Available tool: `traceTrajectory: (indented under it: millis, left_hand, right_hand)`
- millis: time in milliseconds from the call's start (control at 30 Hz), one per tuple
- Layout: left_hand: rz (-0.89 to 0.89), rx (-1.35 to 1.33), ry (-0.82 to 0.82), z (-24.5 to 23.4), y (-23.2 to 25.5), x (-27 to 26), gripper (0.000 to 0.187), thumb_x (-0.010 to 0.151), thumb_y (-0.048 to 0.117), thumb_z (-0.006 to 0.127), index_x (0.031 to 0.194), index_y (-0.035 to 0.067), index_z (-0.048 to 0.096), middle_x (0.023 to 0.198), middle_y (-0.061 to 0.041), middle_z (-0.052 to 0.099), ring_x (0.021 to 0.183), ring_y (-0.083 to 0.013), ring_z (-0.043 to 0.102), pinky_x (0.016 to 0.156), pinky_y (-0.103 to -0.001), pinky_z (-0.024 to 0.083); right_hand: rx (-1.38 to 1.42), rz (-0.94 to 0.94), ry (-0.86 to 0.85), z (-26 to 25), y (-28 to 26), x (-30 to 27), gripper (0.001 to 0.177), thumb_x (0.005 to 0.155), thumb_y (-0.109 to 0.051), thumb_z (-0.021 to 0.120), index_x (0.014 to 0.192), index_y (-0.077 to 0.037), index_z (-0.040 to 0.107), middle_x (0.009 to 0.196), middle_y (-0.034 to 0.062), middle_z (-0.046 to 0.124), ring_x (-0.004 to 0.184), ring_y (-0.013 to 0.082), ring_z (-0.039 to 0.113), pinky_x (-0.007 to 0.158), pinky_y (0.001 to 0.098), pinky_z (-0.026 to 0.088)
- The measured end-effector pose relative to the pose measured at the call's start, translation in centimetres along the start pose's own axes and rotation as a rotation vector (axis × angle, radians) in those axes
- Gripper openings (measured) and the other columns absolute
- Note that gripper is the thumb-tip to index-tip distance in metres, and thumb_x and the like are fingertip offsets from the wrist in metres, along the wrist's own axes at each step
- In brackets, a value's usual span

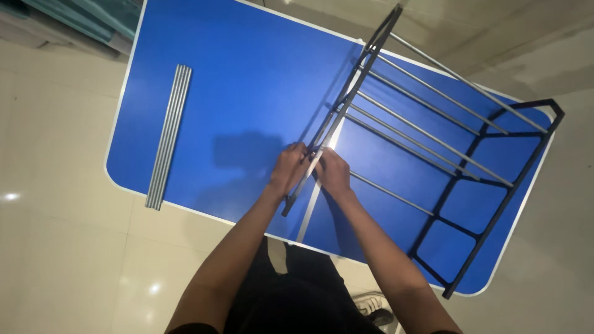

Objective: The person disassembles a metal dish rack by removing its horizontal rods one by one and placing them on the table. The task involves systematically taking apart the rack without using any tools.

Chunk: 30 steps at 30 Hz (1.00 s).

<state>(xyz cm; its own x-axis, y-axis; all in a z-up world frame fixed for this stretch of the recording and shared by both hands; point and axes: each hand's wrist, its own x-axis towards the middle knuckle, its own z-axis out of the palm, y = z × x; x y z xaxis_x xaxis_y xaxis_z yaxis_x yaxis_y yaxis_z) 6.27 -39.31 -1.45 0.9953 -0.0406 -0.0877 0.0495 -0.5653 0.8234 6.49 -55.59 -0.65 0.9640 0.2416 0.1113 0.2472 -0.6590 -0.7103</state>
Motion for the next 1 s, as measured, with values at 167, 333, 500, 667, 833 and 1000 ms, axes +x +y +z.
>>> traceTrajectory:
  millis: [167, 333, 500, 667, 833, 1000]
  left_hand:
    - [-0.037, -0.045, -0.016, 0.2, 0.1, -0.3, 0.016, 0.088, 0.01, 0.068, 0.1, 0.0, 0.064, 0.097, -0.022, 0.068, 0.088, -0.042, 0.068, 0.078, -0.049, 0.054]
    - [-0.027, -0.052, -0.006, 0.6, 0.4, -0.9, 0.014, 0.089, 0.01, 0.067, 0.099, 0.0, 0.063, 0.098, -0.021, 0.068, 0.093, -0.0424, 0.067, 0.081, -0.049, 0.053]
    - [-0.034, -0.026, 0.02, 1.5, -0.2, -1.2, 0.013, 0.09, 0.01, 0.067, 0.099, 0.001, 0.063, 0.098, -0.021, 0.068, 0.095, -0.0433, 0.066, 0.082, -0.049, 0.053]
    - [0.002, -0.065, 0.003, 2.0, -1.9, -1.6, 0.018, 0.087, 0.009, 0.07, 0.102, 0.002, 0.063, 0.098, -0.018, 0.066, 0.089, -0.0381, 0.069, 0.078, -0.045, 0.056]
    - [0.022, -0.006, 0.005, 1.1, -3.0, -2.0, 0.027, 0.083, 0.005, 0.074, 0.109, 0.002, 0.066, 0.1, -0.017, 0.066, 0.084, -0.0343, 0.068, 0.075, -0.043, 0.056]
    - [0.03, -0.084, 0.083, -0.4, -2.0, -3.0, 0.025, 0.085, 0.001, 0.071, 0.11, 0.005, 0.069, 0.094, -0.012, 0.068, 0.082, -0.0256, 0.07, 0.076, -0.038, 0.058]
  right_hand:
    - [-0.028, 0.005, -0.023, 0.0, -0.4, -0.7, 0.025, 0.088, -0.012, 0.076, 0.109, -0.005, 0.065, 0.095, 0.0161, 0.064, 0.088, 0.04, 0.066, 0.074, 0.0474, 0.053]
    - [0.025, 0.005, 0.008, 0.1, -0.3, -1.3, 0.024, 0.086, -0.007, 0.074, 0.107, -0.001, 0.064, 0.102, 0.0174, 0.06, 0.087, 0.039, 0.065, 0.073, 0.0476, 0.053]
    - [-0.062, -0.089, 0.046, 0.3, 0.3, -1.7, 0.024, 0.08, -0.004, 0.078, 0.101, -0.004, 0.067, 0.101, 0.0128, 0.06, 0.091, 0.0367, 0.06, 0.081, 0.0469, 0.048]
    - [-0.087, -0.101, 0.063, 0.4, 0.4, -2.2, 0.026, 0.082, -0.005, 0.079, 0.103, -0.004, 0.064, 0.102, 0.0118, 0.059, 0.095, 0.0351, 0.058, 0.081, 0.0455, 0.043]
    - [-0.094, -0.071, 0.095, 0.0, -0.7, -2.6, 0.028, 0.082, -0.005, 0.078, 0.107, -0.006, 0.064, 0.107, 0.0106, 0.06, 0.099, 0.0333, 0.058, 0.083, 0.046, 0.043]
    - [-0.11, -0.043, 0.114, -0.9, -2.3, -3.5, 0.035, 0.081, -0.004, 0.076, 0.115, -0.007, 0.066, 0.11, 0.0108, 0.06, 0.105, 0.0327, 0.058, 0.088, 0.0468, 0.044]
